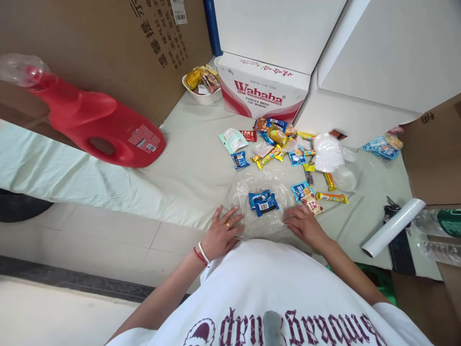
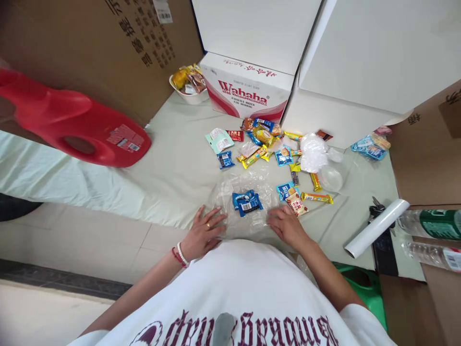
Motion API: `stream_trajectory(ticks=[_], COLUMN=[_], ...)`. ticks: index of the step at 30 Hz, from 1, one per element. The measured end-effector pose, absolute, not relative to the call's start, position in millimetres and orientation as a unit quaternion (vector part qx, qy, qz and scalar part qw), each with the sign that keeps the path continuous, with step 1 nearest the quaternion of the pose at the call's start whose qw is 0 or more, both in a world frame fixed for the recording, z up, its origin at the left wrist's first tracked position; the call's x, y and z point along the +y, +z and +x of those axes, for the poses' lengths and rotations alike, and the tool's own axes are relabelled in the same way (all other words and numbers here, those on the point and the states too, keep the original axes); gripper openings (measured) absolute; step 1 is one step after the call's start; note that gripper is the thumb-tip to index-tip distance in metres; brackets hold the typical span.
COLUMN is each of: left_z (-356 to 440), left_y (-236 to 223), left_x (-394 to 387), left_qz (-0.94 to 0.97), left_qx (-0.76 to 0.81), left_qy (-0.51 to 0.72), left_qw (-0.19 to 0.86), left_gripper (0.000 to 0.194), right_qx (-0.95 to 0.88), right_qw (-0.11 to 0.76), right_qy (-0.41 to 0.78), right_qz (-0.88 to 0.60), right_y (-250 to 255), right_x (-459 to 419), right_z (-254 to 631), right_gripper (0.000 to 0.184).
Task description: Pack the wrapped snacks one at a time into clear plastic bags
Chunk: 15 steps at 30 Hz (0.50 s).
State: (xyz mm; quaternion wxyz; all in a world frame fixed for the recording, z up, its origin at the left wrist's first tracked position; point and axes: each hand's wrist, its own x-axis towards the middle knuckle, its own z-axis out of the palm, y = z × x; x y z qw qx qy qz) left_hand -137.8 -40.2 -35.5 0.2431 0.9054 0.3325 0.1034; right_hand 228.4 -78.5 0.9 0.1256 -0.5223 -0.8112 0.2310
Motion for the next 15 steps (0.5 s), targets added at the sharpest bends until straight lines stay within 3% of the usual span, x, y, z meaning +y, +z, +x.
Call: stream_trajectory(ticks=[2, 7, 9, 12, 15], left_z=[-137.1, -128.3, -117.4, -97.3, -81.3], left_y=[-35.1, -29.3, -28.8, -29.9, -30.5], left_x=[-37.9, -17.6, -2.6, 17.0, 26.6], left_qz=[0.896, 0.825, 0.791, 0.745, 0.722], left_qx=[0.332, 0.438, 0.509, 0.611, 0.652], left_qy=[0.118, 0.187, 0.196, 0.175, 0.171], left_qw=[0.271, 0.305, 0.278, 0.201, 0.156], left_gripper=[0.024, 0.03, 0.03, 0.023, 0.037], right_qx=[-0.805, -0.757, -0.731, -0.714, -0.738], right_qw=[0.164, 0.18, 0.145, 0.013, -0.043], right_qy=[0.246, 0.346, 0.349, 0.285, 0.167], right_qz=[-0.515, -0.523, -0.568, -0.639, -0.653], right_y=[6.0, 33.4, 35.1, 32.4, 34.9], right_x=[-86.3, -64.7, -43.6, -10.8, 18.0], right_z=[225.8, 233.3, 236.0, 232.1, 216.6], right_gripper=[0.023, 0.026, 0.028, 0.022, 0.023])
